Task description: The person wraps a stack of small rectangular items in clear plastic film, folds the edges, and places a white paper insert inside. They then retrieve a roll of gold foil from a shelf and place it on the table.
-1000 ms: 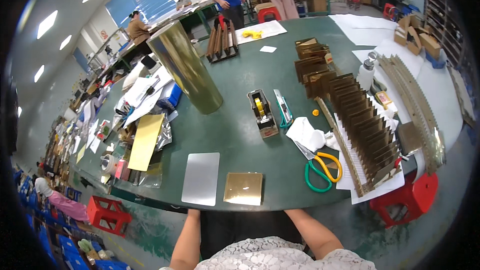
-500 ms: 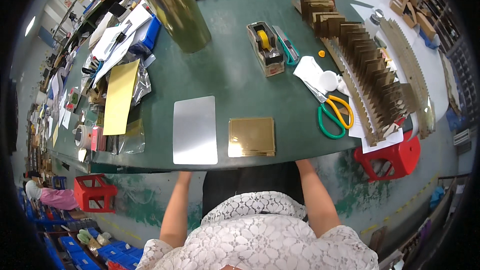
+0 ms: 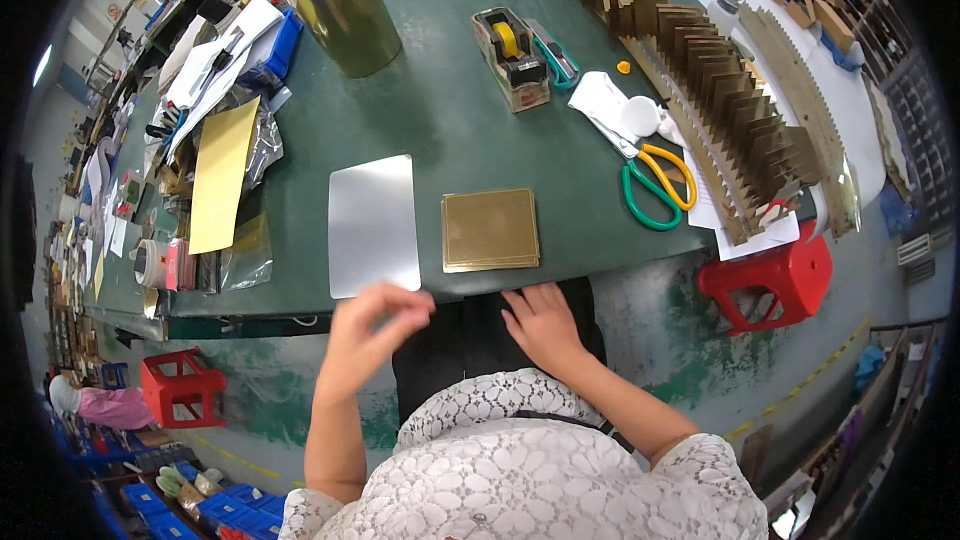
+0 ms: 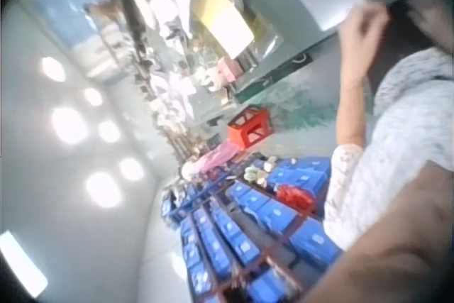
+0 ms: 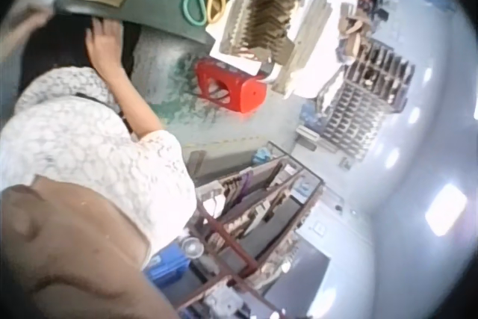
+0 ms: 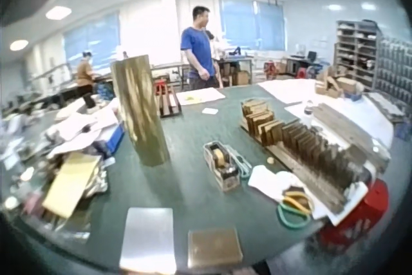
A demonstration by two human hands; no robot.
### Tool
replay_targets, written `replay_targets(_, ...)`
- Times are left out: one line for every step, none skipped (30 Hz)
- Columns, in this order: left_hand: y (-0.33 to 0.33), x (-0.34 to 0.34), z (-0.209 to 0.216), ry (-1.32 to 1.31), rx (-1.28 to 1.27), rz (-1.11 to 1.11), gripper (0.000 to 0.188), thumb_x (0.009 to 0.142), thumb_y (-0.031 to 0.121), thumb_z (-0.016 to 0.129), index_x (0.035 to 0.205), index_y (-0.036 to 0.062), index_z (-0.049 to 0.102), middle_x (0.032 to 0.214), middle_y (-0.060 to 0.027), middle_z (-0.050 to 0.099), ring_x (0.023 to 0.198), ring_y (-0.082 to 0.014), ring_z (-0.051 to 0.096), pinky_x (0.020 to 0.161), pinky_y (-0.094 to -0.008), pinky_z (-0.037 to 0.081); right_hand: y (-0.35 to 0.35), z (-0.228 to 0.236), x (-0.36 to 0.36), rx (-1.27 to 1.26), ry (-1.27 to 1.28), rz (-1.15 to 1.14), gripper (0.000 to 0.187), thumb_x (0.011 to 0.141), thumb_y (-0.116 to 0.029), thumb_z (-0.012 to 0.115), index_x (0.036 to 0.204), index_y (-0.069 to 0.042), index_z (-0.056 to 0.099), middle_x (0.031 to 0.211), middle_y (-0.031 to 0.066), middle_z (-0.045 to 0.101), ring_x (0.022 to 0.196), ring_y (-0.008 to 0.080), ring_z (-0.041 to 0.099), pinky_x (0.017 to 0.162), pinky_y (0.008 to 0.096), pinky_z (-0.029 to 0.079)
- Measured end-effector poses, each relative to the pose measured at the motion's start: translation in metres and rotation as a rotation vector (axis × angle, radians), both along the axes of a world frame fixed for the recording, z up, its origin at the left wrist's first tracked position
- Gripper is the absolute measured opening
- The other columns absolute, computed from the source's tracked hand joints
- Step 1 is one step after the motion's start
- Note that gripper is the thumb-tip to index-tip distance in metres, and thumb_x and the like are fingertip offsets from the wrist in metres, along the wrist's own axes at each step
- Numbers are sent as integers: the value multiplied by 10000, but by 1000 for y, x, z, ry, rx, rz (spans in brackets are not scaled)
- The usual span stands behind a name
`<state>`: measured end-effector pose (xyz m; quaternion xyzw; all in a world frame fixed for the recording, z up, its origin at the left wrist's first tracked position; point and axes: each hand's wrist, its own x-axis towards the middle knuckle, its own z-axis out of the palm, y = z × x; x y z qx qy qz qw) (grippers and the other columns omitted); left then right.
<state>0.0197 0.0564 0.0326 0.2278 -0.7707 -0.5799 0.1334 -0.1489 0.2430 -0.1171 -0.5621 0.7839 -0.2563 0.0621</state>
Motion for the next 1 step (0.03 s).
replay_targets(-8,-20,9,-10,-160,89,118,910,50,677,1010,6,722,995,-94,724,913,-161,678,853,-311,531,-1,-5,2,-22,18,42,477,874,-243,722,1298,-58,608,1376,192,531,1275,417,480,1115,509,330)
